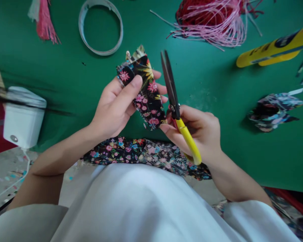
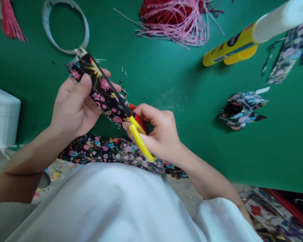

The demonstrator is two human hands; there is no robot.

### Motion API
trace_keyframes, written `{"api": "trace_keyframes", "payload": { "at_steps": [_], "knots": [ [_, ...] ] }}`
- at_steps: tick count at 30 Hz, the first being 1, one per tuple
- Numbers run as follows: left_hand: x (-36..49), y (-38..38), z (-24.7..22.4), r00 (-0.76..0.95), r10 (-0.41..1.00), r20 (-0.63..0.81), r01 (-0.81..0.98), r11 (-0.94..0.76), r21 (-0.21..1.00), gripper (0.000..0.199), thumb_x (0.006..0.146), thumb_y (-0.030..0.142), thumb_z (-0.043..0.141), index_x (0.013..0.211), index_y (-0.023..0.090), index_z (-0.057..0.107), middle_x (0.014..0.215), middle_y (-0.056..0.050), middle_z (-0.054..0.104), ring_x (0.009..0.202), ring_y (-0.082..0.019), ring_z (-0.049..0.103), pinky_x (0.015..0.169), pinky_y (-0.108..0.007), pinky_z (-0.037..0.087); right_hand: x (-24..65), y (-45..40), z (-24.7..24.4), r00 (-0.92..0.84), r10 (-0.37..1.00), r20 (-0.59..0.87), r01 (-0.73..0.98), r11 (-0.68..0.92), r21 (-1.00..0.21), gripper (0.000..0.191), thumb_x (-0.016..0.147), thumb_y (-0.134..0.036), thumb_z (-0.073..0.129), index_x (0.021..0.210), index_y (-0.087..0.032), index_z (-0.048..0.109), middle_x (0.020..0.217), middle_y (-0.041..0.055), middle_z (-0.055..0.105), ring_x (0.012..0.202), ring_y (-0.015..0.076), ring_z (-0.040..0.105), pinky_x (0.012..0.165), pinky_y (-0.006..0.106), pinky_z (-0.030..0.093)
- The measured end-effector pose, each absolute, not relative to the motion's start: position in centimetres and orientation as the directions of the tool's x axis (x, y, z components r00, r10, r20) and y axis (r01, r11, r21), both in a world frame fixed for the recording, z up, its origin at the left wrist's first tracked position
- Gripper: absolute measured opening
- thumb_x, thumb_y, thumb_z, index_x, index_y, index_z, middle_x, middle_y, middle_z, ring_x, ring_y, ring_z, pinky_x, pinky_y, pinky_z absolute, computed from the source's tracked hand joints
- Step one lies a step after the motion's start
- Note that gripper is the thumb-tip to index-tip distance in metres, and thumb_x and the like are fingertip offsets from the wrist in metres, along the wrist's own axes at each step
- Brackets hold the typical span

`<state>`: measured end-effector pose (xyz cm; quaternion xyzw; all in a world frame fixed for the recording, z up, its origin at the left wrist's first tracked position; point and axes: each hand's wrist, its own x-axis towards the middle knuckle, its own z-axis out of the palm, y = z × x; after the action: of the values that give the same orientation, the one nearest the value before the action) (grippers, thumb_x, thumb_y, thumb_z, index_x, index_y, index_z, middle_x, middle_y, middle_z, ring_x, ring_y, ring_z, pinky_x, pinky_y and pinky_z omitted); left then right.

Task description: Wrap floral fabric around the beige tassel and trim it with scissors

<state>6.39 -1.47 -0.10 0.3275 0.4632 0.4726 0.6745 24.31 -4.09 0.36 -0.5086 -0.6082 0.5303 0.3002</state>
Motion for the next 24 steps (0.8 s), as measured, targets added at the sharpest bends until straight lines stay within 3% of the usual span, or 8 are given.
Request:
{"api": "trace_keyframes", "payload": {
  "at_steps": [5, 9, 11, 14, 20, 24],
  "knots": [
    [5.9, -1.5, -0.2, 0.291, 0.937, -0.192, -0.361, 0.294, 0.885, 0.021, 0.097, 0.032, 0.051, 0.114, 0.02, 0.053, 0.084, 0.003, 0.072, 0.063, -0.011, 0.071, 0.059, -0.022, 0.058, 24.6, -3.8, 0.4, -0.209, 0.959, -0.191, 0.288, -0.126, -0.949, 0.031, 0.084, -0.038, 0.07, 0.069, -0.02, 0.05, 0.057, -0.0058, 0.052, 0.048, 0.005, 0.041, 0.046, 0.023, 0.031],
    [5.7, -1.4, 0.0, 0.348, 0.905, -0.243, -0.234, 0.335, 0.913, 0.038, 0.093, 0.03, 0.057, 0.128, 0.028, 0.044, 0.091, 0.002, 0.071, 0.067, -0.013, 0.072, 0.058, -0.025, 0.06, 24.7, -3.9, 0.3, -0.186, 0.958, -0.218, 0.281, -0.16, -0.946, 0.036, 0.086, -0.05, 0.064, 0.07, -0.021, 0.05, 0.056, -0.005, 0.052, 0.048, 0.0071, 0.044, 0.047, 0.025, 0.031],
    [5.7, -1.5, 0.0, 0.351, 0.903, -0.249, -0.212, 0.335, 0.918, 0.031, 0.092, 0.03, 0.059, 0.121, 0.029, 0.048, 0.092, 0.002, 0.071, 0.066, -0.013, 0.071, 0.057, -0.025, 0.06, 24.6, -3.9, 0.1, -0.204, 0.95, -0.236, 0.284, -0.174, -0.943, 0.038, 0.086, -0.053, 0.063, 0.07, -0.021, 0.05, 0.056, -0.0046, 0.052, 0.048, 0.0074, 0.044, 0.047, 0.026, 0.031],
    [5.6, -1.6, -0.2, 0.372, 0.909, -0.19, -0.232, 0.289, 0.929, 0.005, 0.094, 0.026, 0.055, 0.098, 0.025, 0.056, 0.091, 0.002, 0.069, 0.061, -0.01, 0.068, 0.055, -0.024, 0.057, 24.6, -3.9, -0.1, -0.198, 0.957, -0.213, 0.29, -0.15, -0.945, 0.038, 0.085, -0.052, 0.063, 0.07, -0.021, 0.049, 0.056, -0.0052, 0.051, 0.048, 0.0072, 0.042, 0.047, 0.026, 0.03],
    [5.0, -1.7, -0.4, 0.547, 0.833, -0.08, -0.191, 0.217, 0.957, 0.024, 0.092, 0.011, 0.045, 0.074, 0.018, 0.06, 0.086, -0.002, 0.064, 0.068, -0.01, 0.064, 0.065, -0.025, 0.054, 24.6, -3.8, -0.1, -0.116, 0.971, -0.209, 0.34, -0.159, -0.927, 0.026, 0.087, -0.038, 0.063, 0.07, -0.02, 0.051, 0.056, -0.0053, 0.052, 0.049, 0.008, 0.044, 0.048, 0.026, 0.029],
    [4.7, -1.8, 0.0, 0.65, 0.752, -0.111, -0.155, 0.274, 0.949, 0.013, 0.085, 0.011, 0.051, 0.076, 0.018, 0.057, 0.088, -0.004, 0.063, 0.07, -0.012, 0.062, 0.067, -0.028, 0.054, 24.6, -3.7, -0.2, -0.094, 0.981, -0.167, 0.337, -0.127, -0.933, 0.026, 0.087, -0.039, 0.064, 0.072, -0.021, 0.053, 0.058, -0.0042, 0.054, 0.052, 0.0085, 0.048, 0.049, 0.026, 0.032]
  ]
}}
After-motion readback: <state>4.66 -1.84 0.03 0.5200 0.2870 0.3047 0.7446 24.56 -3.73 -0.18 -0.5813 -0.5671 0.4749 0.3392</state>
